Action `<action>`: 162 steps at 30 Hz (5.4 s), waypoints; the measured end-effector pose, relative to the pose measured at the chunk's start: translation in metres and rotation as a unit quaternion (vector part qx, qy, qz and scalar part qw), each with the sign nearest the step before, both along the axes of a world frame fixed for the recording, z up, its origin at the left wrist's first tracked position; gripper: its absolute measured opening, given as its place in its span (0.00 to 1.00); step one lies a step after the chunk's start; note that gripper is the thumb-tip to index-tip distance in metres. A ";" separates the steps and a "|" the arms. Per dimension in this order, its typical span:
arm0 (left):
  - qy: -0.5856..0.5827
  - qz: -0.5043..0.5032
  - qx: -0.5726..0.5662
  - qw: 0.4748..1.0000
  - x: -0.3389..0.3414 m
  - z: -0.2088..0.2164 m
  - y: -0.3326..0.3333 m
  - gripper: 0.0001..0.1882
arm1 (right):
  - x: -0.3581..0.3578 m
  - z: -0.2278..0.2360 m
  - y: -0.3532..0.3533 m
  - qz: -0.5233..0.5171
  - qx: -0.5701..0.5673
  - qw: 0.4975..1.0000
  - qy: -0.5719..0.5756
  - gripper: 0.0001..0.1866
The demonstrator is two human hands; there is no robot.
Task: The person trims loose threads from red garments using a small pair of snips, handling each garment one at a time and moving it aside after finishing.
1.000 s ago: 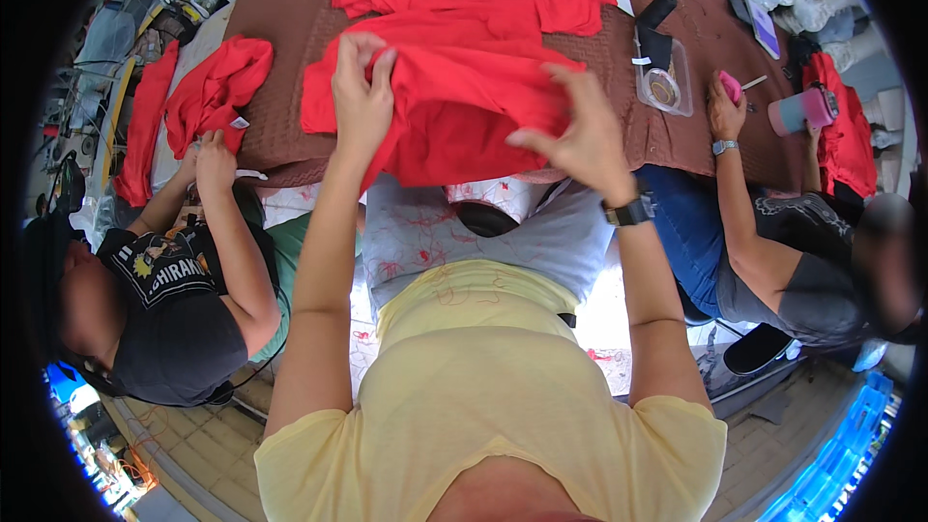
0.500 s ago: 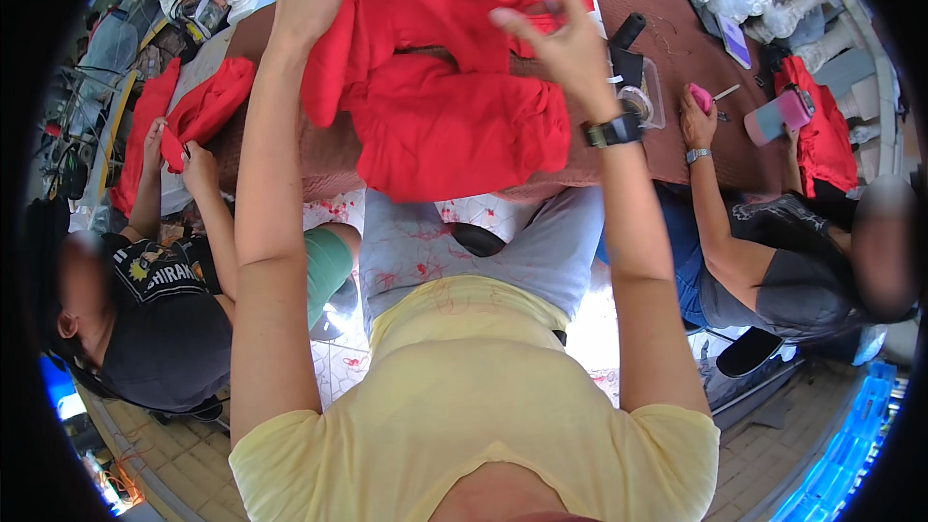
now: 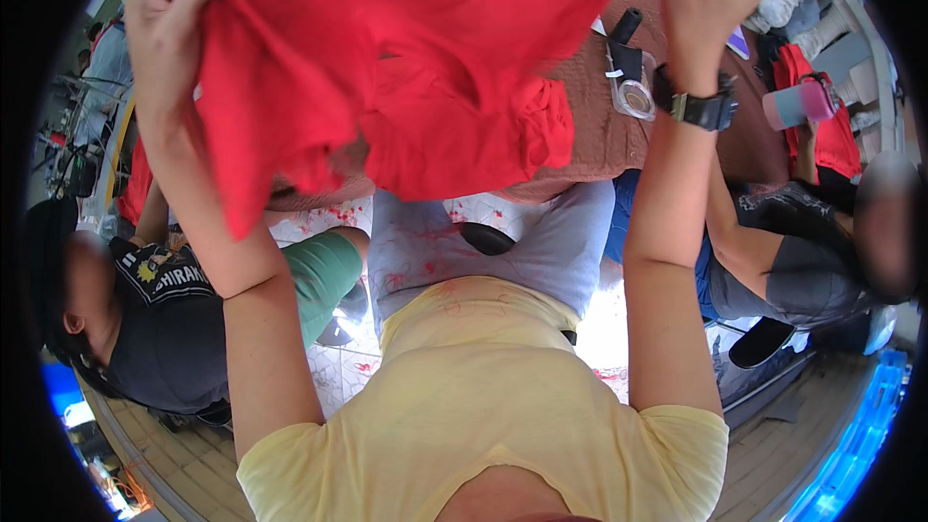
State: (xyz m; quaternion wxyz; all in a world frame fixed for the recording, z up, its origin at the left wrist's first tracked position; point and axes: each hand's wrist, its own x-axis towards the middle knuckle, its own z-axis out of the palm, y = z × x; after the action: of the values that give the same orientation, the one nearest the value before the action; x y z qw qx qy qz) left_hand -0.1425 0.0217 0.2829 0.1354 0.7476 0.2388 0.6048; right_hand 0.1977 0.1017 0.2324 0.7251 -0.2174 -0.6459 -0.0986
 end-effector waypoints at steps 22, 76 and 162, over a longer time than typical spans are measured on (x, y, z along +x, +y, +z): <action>0.242 -0.066 -0.291 0.923 0.110 -0.260 -0.012 0.13 | 0.066 -0.216 -0.079 -0.079 -0.660 0.735 -0.131 0.20; -0.107 -0.073 -0.389 0.912 0.203 -0.330 0.011 0.03 | 0.003 -0.232 -0.108 0.036 -0.639 0.727 0.248 0.13; -0.044 -0.019 -0.378 0.925 0.211 -0.308 0.014 0.07 | 0.027 -0.231 -0.088 0.276 -0.664 0.526 0.455 0.13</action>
State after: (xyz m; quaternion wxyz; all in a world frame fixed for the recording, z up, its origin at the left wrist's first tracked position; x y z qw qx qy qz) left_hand 0.0684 0.0355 -0.0253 0.4299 0.6177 0.4292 0.4994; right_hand 0.2251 0.0135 0.0010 0.5581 -0.4624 -0.1352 0.6756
